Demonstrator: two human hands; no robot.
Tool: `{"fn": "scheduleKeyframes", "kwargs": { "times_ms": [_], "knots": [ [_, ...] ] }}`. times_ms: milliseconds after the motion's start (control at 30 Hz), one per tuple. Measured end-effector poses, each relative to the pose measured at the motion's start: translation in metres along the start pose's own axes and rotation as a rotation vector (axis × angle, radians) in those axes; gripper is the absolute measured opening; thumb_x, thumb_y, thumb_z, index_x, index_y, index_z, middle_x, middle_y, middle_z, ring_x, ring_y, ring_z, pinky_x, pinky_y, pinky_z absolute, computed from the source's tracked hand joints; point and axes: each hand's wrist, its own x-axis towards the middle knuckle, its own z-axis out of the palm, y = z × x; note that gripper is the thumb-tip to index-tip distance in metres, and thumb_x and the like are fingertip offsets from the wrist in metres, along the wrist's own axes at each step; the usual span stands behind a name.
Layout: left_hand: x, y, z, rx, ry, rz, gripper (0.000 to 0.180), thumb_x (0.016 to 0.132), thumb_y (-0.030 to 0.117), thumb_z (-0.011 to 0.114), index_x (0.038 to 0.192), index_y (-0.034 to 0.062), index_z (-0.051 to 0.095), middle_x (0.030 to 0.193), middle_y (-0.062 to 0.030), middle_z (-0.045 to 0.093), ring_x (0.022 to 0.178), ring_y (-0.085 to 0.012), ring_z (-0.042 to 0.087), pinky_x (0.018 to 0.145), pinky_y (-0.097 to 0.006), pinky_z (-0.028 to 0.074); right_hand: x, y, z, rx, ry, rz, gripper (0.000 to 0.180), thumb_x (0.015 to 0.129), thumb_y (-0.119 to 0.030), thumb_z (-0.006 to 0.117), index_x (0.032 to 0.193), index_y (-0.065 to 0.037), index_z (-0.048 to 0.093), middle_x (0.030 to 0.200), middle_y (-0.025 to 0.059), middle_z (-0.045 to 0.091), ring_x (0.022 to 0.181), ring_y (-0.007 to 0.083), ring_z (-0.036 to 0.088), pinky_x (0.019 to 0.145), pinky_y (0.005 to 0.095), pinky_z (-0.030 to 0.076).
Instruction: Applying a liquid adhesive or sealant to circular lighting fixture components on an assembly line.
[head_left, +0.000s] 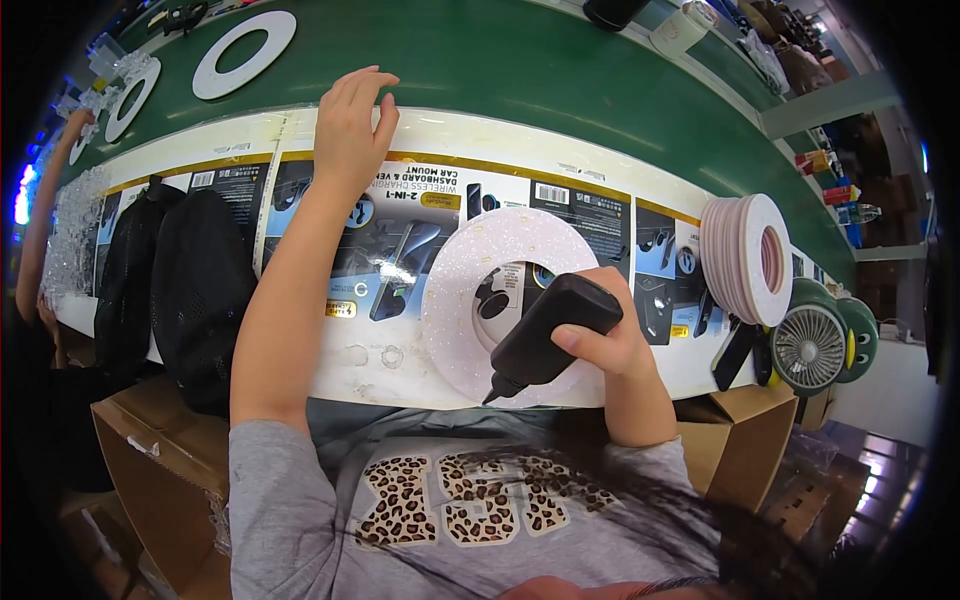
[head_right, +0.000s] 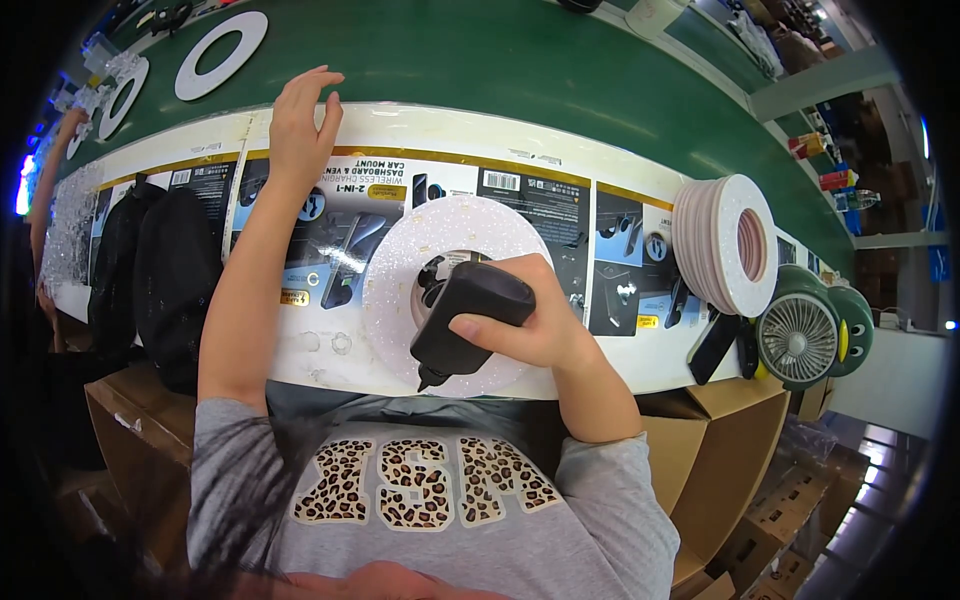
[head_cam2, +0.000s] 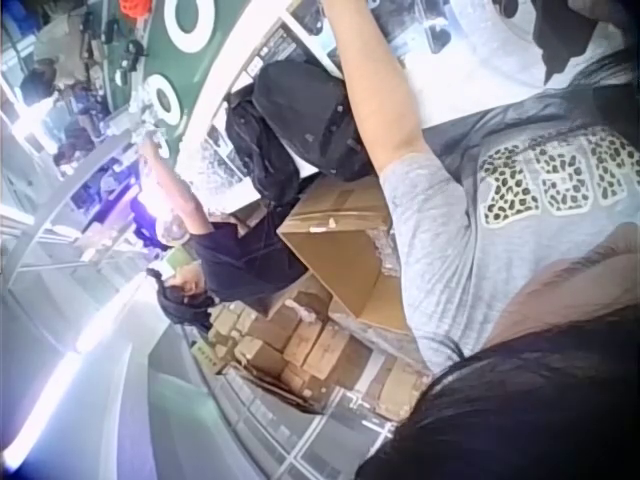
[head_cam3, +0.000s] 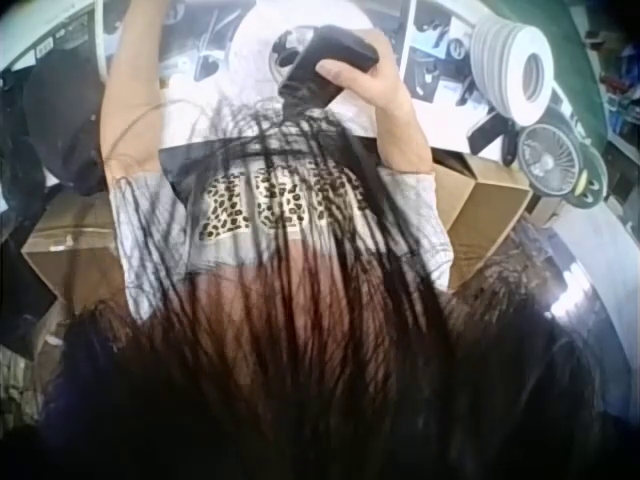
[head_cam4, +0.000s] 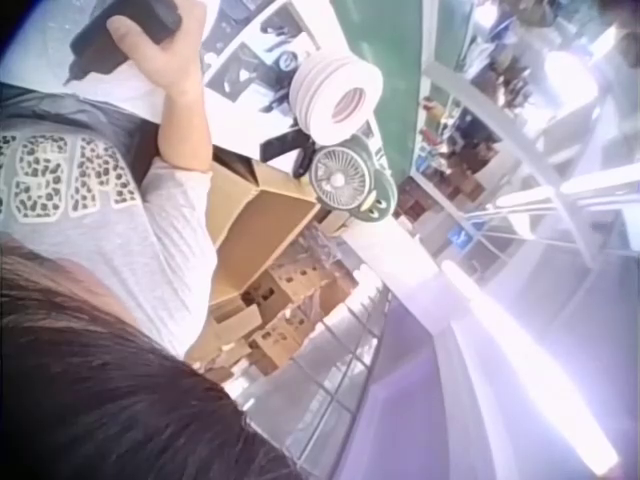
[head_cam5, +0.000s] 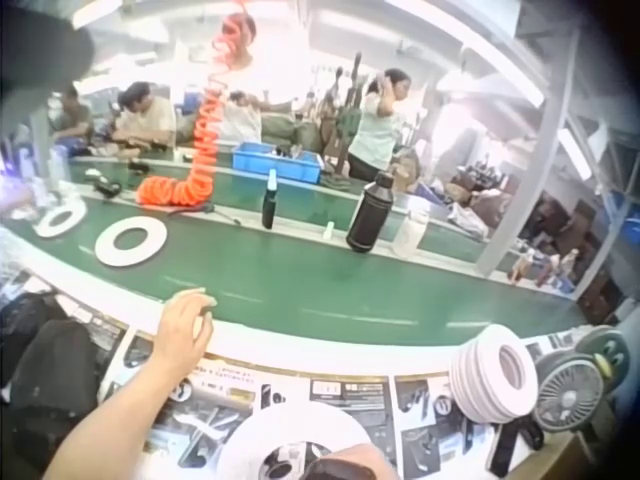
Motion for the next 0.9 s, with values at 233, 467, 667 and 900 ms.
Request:
{"fn": "scheduleKeyframes", "kwargs": {
  "times_ms": [233,467,667,900],
  "knots": [
    [-0.0003,0.0019,-0.0016,-0.002,-0.012,-0.010,0.017,0.086,0.007,0.057,0.102,0.0053,0.061,0.108,-0.0133,0.063,0.110,-0.0296,0.057,0.092,-0.039,0.043,0.0011,0.0027,0.0062,-0.023,0.013,-0.058,0.030,0.070,-0.023,0.070,0.077,0.004,0.061,0.066,0.0114,0.060,0.055,0.0194,0.057,0.053,0.0269,0.043],
    [-0.0006,0.0019,-0.0019,0.000,-0.012,-0.007,0.017,0.086,0.008,0.057,0.102,0.0056,0.061,0.108,-0.0128,0.063,0.111,-0.0293,0.056,0.093,-0.039,0.043,0.0049,0.0022,0.0096,-0.136,-0.034,-0.138,0.029,0.068,-0.022,0.073,0.075,0.003,0.060,0.065,0.0127,0.057,0.056,0.0250,0.057,0.054,0.0298,0.043],
    [-0.0012,0.0002,-0.0028,0.011,-0.012,-0.010,0.017,0.086,0.008,0.056,0.102,0.0058,0.061,0.107,-0.0114,0.063,0.111,-0.0286,0.057,0.092,-0.039,0.043,0.0056,0.0058,0.0094,-0.142,-0.052,-0.150,0.029,0.068,-0.021,0.074,0.076,0.003,0.060,0.066,0.0124,0.057,0.056,0.0259,0.057,0.054,0.0303,0.043],
    [-0.0004,0.0016,-0.0016,0.008,-0.004,-0.005,0.016,0.086,0.007,0.057,0.102,0.0056,0.061,0.106,-0.0116,0.064,0.110,-0.0286,0.057,0.092,-0.039,0.043,0.0056,0.0036,0.0081,-0.147,-0.075,-0.125,0.029,0.068,-0.021,0.075,0.076,0.003,0.060,0.066,0.0125,0.057,0.056,0.0264,0.057,0.054,0.0307,0.044]
  ]
}}
